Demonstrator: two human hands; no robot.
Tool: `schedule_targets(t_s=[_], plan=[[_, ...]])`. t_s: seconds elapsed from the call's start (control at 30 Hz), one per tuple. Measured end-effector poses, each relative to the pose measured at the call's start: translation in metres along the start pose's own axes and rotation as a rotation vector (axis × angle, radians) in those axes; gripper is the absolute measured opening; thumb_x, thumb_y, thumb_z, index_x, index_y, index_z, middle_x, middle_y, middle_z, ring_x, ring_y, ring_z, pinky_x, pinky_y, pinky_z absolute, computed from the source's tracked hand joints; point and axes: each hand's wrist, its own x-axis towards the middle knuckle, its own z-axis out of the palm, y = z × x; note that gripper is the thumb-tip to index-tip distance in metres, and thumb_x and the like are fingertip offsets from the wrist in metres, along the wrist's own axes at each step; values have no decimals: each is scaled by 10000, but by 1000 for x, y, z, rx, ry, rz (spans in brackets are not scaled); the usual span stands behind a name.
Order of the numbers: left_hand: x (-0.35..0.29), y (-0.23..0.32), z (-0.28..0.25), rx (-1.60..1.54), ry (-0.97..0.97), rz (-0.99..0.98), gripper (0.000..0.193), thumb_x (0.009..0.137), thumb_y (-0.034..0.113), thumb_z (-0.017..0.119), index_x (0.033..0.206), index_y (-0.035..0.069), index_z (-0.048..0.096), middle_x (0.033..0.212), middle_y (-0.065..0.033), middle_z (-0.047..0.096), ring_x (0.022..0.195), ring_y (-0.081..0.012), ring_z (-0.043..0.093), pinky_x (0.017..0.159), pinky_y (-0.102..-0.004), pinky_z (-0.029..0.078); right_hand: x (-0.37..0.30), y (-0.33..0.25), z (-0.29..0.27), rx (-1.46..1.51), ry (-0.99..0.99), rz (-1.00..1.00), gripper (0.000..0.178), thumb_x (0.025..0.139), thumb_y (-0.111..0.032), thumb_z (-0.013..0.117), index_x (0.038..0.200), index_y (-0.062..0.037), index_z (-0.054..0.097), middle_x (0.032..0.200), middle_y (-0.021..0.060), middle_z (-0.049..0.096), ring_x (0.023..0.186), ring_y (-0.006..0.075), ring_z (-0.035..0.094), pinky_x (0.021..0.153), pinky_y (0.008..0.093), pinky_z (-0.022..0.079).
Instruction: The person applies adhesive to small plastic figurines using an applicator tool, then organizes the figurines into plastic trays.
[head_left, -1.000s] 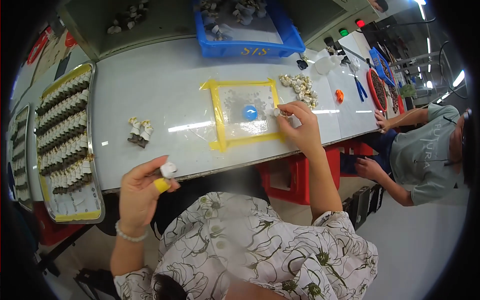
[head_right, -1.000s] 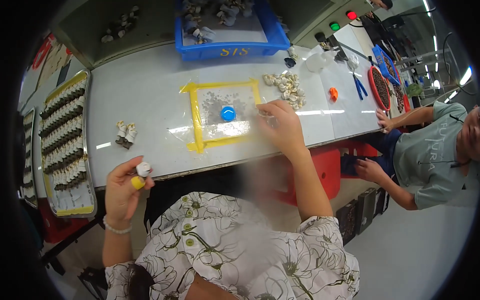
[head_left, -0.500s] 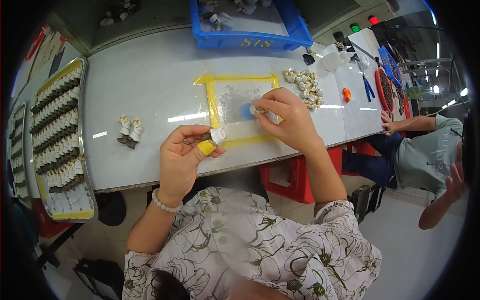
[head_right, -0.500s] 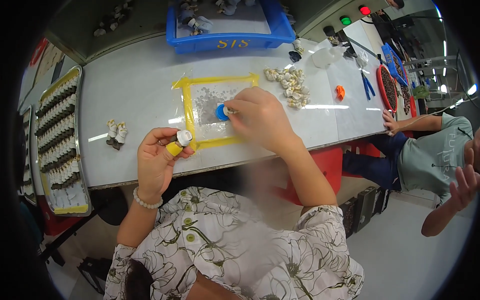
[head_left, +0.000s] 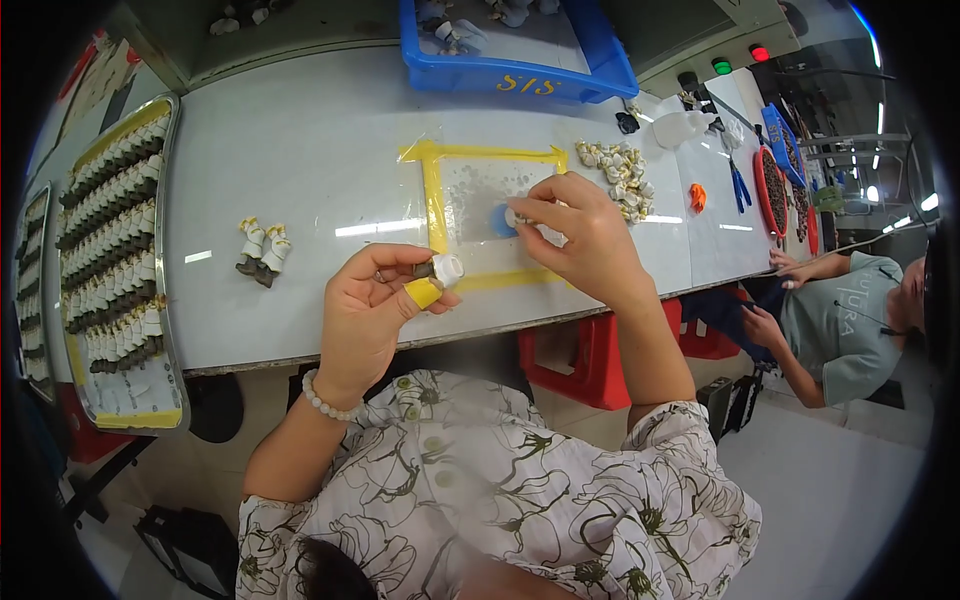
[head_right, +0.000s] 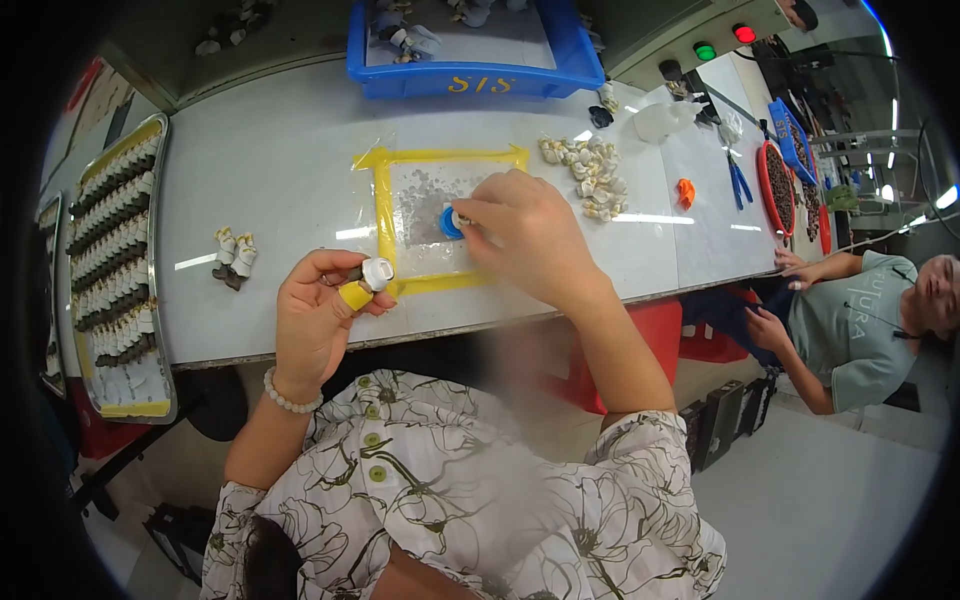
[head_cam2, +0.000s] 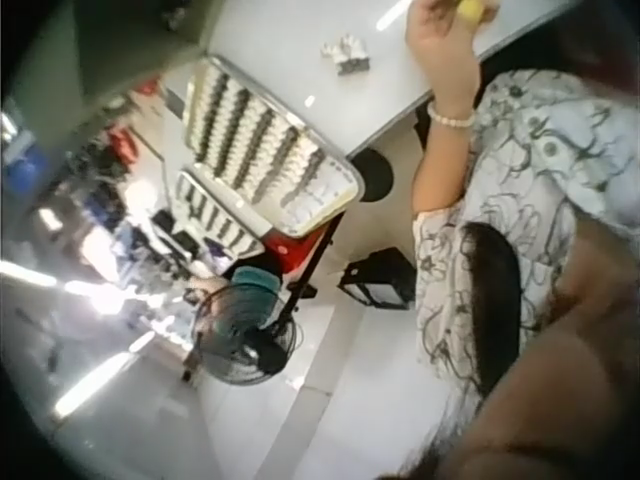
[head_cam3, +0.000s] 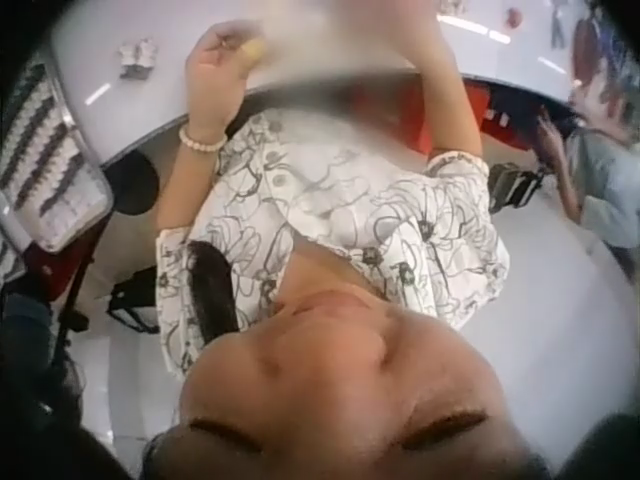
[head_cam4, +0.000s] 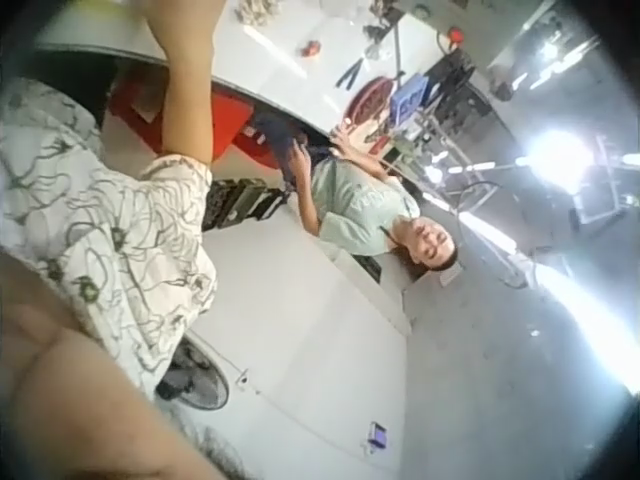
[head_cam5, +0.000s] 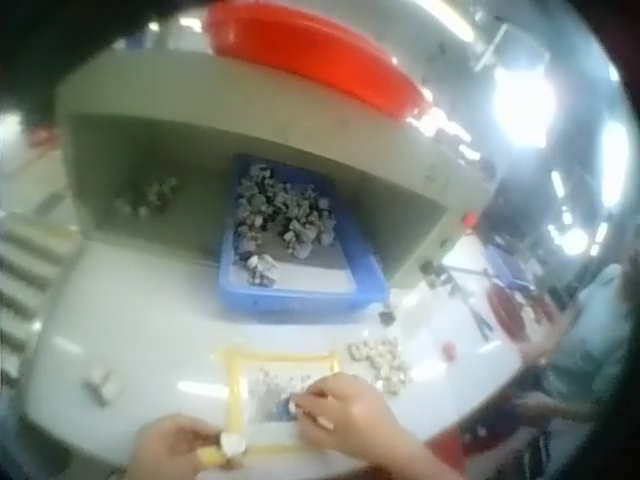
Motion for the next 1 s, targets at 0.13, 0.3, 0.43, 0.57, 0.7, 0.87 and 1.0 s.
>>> schedule_targets(t_s=[0.13,0.3,0.43,0.57,0.7,0.87,1.0], plan=[[1,0,1,-1,-5,-3,232,851,-2,580,1064,-61,508,955,-148,617,816,-212,650,728,-291,534,1,0,0,-12,71,-7,205,637,-21,671,841,-41,682,764,56,599,711,224,575,621,336,468],[1,0,0,-6,-1,-13,239,850,7,588,1065,-61,510,948,-142,619,821,-212,651,726,-285,534,2,-2,1,-27,83,-20,202,634,-14,673,832,-54,684,766,48,597,717,215,579,620,335,466],[1,1,2,-1,6,-14,240,850,6,588,1068,-60,510,946,-139,619,825,-213,652,730,-284,535,0,-4,-3,-16,122,-9,226,654,-20,680,876,-58,687,796,62,592,729,211,579,630,316,465],[1,0,1,-9,6,-13,245,848,3,590,1073,-64,520,959,-139,619,833,-213,651,740,-281,538,2,-1,-2,-70,16,-25,238,646,-15,685,880,-59,688,801,61,594,731,208,580,628,318,464],[1,0,0,-10,-2,6,246,847,-15,583,1079,-73,523,989,-148,613,850,-222,648,766,-296,540,0,-2,0,-55,95,-1,199,644,-24,675,838,-70,681,785,39,597,723,213,582,635,330,458],[2,-2,-1,-17,11,7,246,830,-37,584,1067,-50,522,1001,-179,608,848,-269,651,744,-323,565,2,-12,-4,144,136,85,224,658,-8,672,878,-51,681,814,61,607,736,205,596,637,304,473],[2,-2,1,-29,8,22,239,835,-39,576,1068,-53,526,1010,-189,607,849,-287,652,746,-339,574,1,-29,-3,570,50,139,283,670,18,670,946,-41,684,853,80,618,774,183,606,673,273,482]])
